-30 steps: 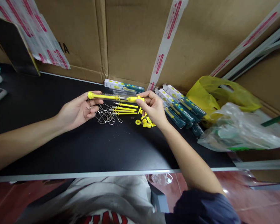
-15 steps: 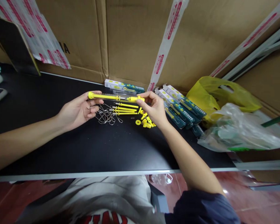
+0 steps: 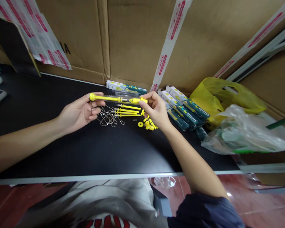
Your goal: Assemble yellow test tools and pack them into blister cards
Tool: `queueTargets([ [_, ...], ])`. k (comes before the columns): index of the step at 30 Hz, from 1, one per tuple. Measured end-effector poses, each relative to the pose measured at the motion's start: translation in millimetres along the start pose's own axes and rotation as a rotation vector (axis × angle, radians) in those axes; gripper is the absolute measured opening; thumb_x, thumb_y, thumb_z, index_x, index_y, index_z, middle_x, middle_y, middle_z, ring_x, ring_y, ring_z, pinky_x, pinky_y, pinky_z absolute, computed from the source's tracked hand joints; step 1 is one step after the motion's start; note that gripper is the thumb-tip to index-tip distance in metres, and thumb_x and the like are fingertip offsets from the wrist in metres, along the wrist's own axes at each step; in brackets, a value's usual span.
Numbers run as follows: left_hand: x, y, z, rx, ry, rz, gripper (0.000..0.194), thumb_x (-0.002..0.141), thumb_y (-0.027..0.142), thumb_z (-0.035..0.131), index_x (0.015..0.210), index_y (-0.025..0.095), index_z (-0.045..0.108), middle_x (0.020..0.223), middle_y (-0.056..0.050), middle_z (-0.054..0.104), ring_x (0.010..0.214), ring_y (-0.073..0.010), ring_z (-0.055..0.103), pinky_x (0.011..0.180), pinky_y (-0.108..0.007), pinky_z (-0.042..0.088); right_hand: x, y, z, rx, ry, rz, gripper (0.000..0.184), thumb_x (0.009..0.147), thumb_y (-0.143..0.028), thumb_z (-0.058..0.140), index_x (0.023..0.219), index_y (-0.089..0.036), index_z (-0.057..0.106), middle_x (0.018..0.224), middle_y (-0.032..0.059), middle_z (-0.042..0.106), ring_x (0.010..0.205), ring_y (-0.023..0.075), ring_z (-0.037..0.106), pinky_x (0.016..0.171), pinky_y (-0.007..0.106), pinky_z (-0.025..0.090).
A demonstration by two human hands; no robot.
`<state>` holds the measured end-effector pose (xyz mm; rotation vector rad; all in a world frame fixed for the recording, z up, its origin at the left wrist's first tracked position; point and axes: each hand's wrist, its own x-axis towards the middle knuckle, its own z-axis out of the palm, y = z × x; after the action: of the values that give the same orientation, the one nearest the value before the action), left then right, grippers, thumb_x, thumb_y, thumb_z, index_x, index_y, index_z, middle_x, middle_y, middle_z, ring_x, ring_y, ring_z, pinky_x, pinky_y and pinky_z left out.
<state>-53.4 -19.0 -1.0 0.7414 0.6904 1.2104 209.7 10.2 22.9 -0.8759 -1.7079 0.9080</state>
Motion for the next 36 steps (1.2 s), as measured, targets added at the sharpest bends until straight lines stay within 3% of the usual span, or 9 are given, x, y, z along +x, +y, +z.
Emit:
queueTargets([
  [9, 0.5, 0.2, -0.7, 0.000, -0.004, -0.003, 0.031, 0.100, 0.024, 0.033, 0.109, 0.017, 0.061, 0.081, -0.004, 0.068, 0.048, -0.0065, 0.052, 0.039, -0.015, 0.038, -0.1, -1.1, 0.5, -0.002, -0.024, -0.004, 0.035, 0.076, -0.049, 0.075, 0.088, -0.024, 0.055, 0.068, -0.0042, 0.054, 0.048, 0.0065, 0.045, 0.037, 0.019, 0.045],
  [16, -0.5, 0.3, 0.3, 0.002, -0.002, -0.002, 0.029, 0.100, 0.024, 0.035, 0.108, 0.017, 0.062, 0.082, -0.004, 0.068, 0.049, -0.0066, 0.052, 0.040, -0.016, 0.038, 0.9, 0.0, -3.3, -0.140, 0.068, -0.045, 0.033, 0.074, -0.050, 0.076, 0.090, -0.024, 0.064, 0.069, -0.0026, 0.049, 0.051, 0.0079, 0.044, 0.039, 0.021, 0.045],
  [19, -0.4, 0.3, 0.2, 0.003, 0.000, -0.001, 0.028, 0.099, 0.024, 0.036, 0.108, 0.017, 0.062, 0.082, -0.004, 0.068, 0.049, -0.0068, 0.052, 0.040, -0.016, 0.038, 1.3, 0.2, -3.4, -0.164, 0.085, -0.076, 0.033, 0.074, -0.050, 0.076, 0.089, -0.023, 0.066, 0.078, -0.0003, 0.052, 0.058, 0.0089, 0.048, 0.041, 0.021, 0.048],
  [36, -2.1, 2.3, 4.0, 0.004, 0.014, 0.003, 0.030, 0.100, 0.022, 0.033, 0.106, 0.016, 0.062, 0.079, -0.004, 0.068, 0.047, -0.0064, 0.052, 0.039, -0.015, 0.037, 2.6, 2.3, -1.4, -0.053, 0.021, -0.043, 0.036, 0.073, -0.052, 0.075, 0.087, -0.023, 0.059, 0.080, 0.0000, 0.055, 0.069, 0.0122, 0.054, 0.056, 0.025, 0.057],
])
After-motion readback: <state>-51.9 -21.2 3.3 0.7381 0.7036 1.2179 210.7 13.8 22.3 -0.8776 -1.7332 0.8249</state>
